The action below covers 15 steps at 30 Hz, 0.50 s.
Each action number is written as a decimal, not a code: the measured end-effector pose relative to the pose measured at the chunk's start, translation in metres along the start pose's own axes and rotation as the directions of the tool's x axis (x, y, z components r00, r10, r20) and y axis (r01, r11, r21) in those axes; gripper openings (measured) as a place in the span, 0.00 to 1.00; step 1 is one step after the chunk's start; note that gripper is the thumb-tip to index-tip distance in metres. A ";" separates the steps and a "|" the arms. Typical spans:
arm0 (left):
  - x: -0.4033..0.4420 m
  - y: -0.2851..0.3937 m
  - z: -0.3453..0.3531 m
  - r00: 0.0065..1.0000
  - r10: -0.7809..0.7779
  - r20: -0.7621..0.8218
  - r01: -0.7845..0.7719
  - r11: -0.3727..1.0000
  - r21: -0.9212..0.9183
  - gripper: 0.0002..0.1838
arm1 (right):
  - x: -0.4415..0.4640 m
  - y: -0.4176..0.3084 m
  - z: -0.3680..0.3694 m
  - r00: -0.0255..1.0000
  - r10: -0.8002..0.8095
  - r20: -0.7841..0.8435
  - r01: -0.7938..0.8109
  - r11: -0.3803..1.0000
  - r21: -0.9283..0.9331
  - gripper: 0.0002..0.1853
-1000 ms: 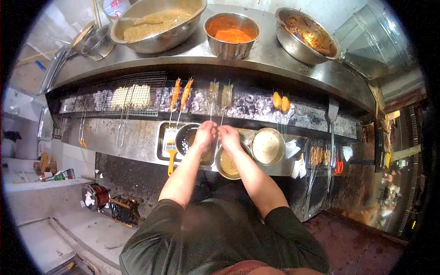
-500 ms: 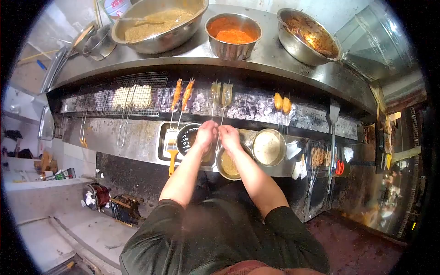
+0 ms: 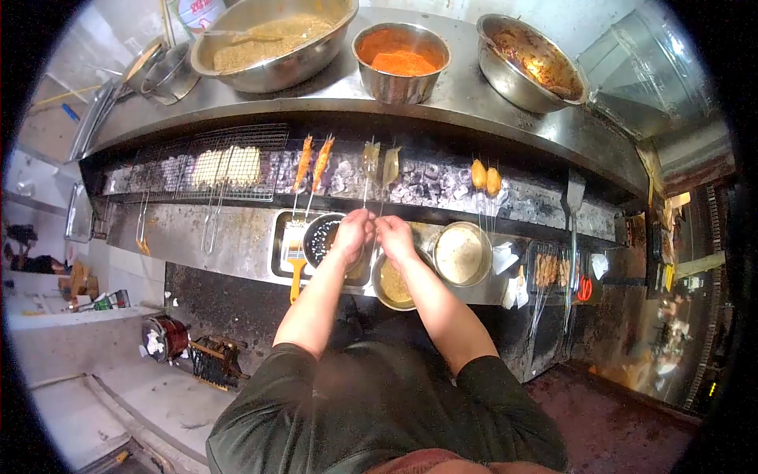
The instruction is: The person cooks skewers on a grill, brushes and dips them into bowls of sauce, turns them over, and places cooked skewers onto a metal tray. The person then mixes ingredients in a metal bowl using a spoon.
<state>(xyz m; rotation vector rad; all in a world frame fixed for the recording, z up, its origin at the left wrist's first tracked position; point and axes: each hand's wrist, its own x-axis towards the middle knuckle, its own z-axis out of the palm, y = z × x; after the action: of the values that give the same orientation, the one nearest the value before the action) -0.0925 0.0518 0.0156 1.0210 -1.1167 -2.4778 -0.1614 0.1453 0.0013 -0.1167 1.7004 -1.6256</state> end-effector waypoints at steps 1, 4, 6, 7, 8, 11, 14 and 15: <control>0.000 0.001 0.001 1.000 -0.002 -0.007 0.002 1.000 0.001 0.10 | 0.000 -0.001 0.000 1.000 -0.008 -0.002 0.008 1.000 -0.011 0.07; 0.000 0.000 0.001 1.000 0.011 0.027 -0.010 0.999 -0.039 0.10 | -0.002 -0.003 0.001 1.000 -0.023 -0.005 0.023 1.000 0.008 0.07; 0.000 -0.001 0.000 1.000 0.005 0.028 -0.005 1.000 -0.005 0.12 | -0.004 -0.002 0.001 0.999 -0.036 0.001 0.036 0.999 0.032 0.07; 0.001 0.000 -0.001 1.000 0.005 0.030 -0.005 1.000 0.012 0.13 | -0.004 -0.003 0.001 0.999 -0.044 0.005 0.044 0.998 0.044 0.07; 0.001 -0.001 -0.001 1.000 0.008 0.019 -0.008 1.000 0.006 0.12 | -0.006 -0.003 0.001 0.999 -0.051 0.006 0.050 0.997 0.055 0.07; 0.001 -0.002 -0.002 1.000 0.014 -0.003 -0.014 1.000 -0.006 0.11 | -0.023 -0.028 0.006 0.998 -0.062 0.008 0.060 0.993 0.103 0.07; -0.001 0.001 0.000 1.000 0.027 0.011 -0.027 1.000 -0.012 0.12 | -0.027 -0.036 0.011 0.998 -0.068 0.008 0.066 0.987 0.144 0.07; 0.001 -0.001 -0.001 0.999 0.036 0.023 -0.035 0.999 -0.019 0.12 | -0.024 -0.031 0.010 0.997 -0.074 0.008 0.072 0.989 0.127 0.07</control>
<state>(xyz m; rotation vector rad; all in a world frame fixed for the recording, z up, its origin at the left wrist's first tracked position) -0.0923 0.0517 0.0143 0.9616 -1.1073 -2.4730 -0.1523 0.1441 0.0409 -0.1274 1.5952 -1.7785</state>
